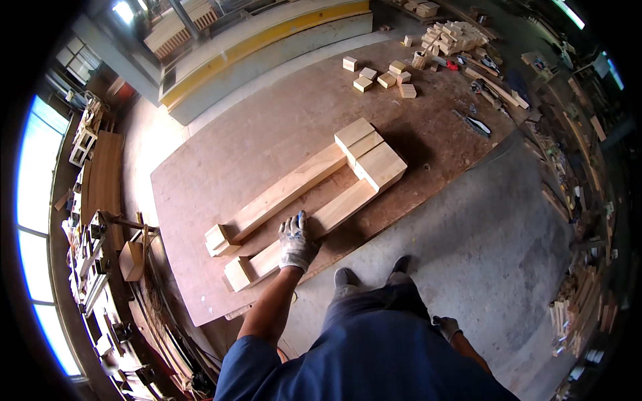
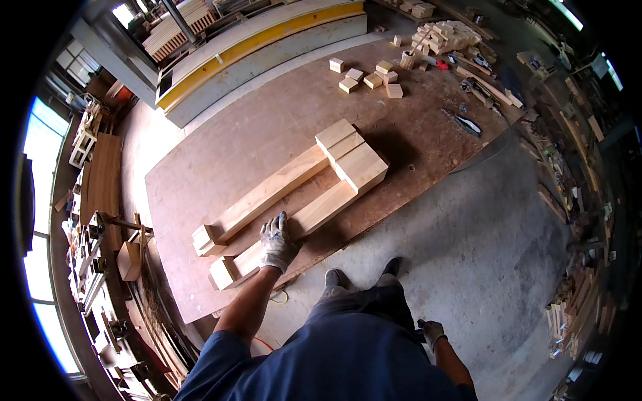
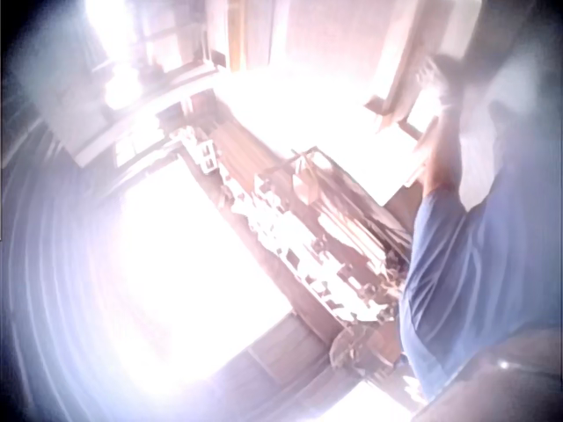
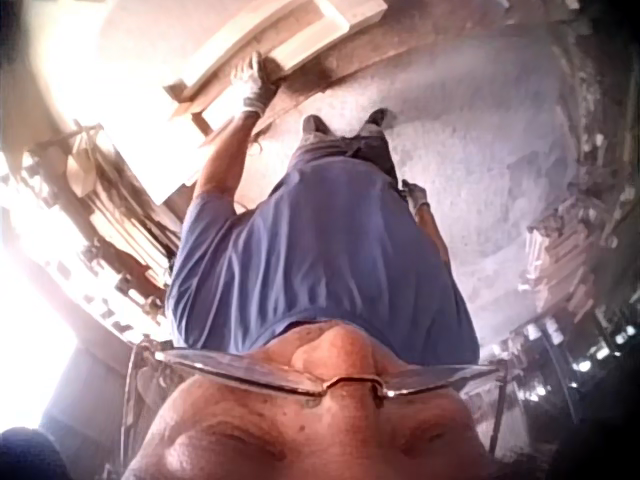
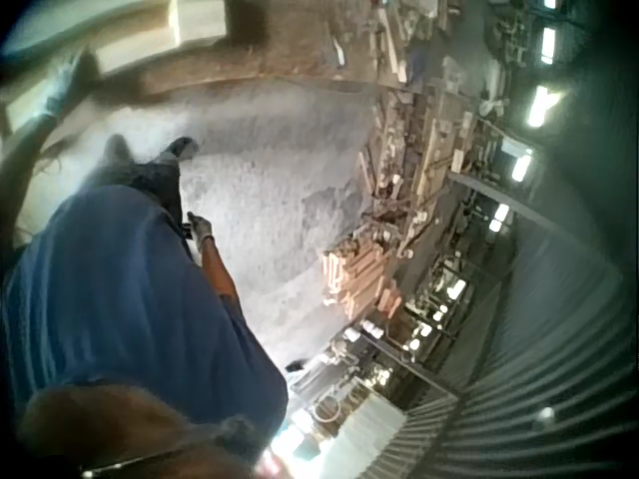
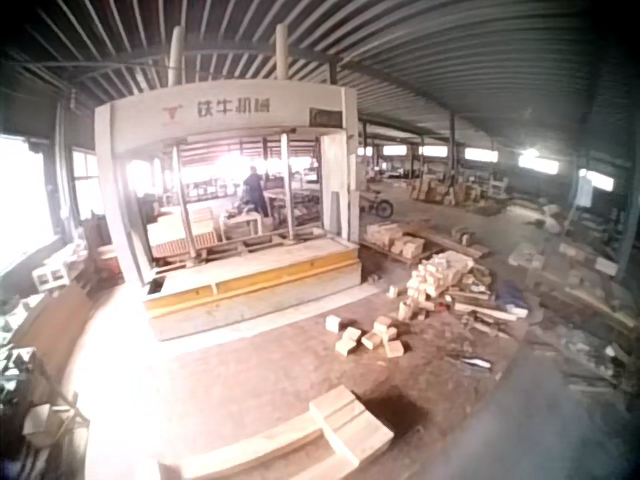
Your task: The person picks up two wooden planks from a rack, carries them to a workbench, and uses a nail gun to fasten small wooden blocks onto the planks. The person repeats the fastening process on both planks.
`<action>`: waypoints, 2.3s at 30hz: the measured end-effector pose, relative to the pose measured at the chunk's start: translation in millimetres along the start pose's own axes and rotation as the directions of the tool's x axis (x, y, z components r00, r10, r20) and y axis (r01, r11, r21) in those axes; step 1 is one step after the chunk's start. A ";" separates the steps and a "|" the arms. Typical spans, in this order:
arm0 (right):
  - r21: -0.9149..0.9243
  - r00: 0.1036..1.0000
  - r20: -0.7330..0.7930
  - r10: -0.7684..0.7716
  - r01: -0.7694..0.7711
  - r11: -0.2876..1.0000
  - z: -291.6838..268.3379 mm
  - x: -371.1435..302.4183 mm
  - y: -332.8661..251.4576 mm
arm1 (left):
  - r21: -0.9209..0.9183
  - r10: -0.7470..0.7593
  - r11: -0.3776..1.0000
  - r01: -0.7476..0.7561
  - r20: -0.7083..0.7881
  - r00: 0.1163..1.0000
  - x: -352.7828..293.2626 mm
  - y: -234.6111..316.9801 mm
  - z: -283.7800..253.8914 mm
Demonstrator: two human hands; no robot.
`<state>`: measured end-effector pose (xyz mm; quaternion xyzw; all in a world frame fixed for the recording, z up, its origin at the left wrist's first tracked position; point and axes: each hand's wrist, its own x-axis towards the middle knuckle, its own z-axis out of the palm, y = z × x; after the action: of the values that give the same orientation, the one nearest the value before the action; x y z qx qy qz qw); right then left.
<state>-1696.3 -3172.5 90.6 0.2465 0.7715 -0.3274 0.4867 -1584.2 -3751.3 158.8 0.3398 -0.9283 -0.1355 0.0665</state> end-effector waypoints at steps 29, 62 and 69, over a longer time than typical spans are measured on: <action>0.142 0.999 0.041 -0.027 0.021 0.990 -168.9 154.9 -146.6 | 0.200 -0.322 0.933 0.299 0.097 0.942 45.5 165.9 36.2; -0.854 0.558 -0.098 -0.824 0.378 0.358 -207.2 196.5 -665.9 | 0.007 -0.273 0.949 0.315 0.513 0.813 167.3 155.0 -7.9; -0.943 0.533 0.099 -0.840 0.319 0.091 -220.0 246.2 -691.4 | -0.035 -0.369 0.928 0.370 0.031 0.929 156.2 178.8 23.1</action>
<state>-2408.9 -3452.5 118.0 -0.3272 0.9331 0.0393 0.1438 -1817.5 -3716.9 194.7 0.5054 -0.8456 -0.1682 0.0353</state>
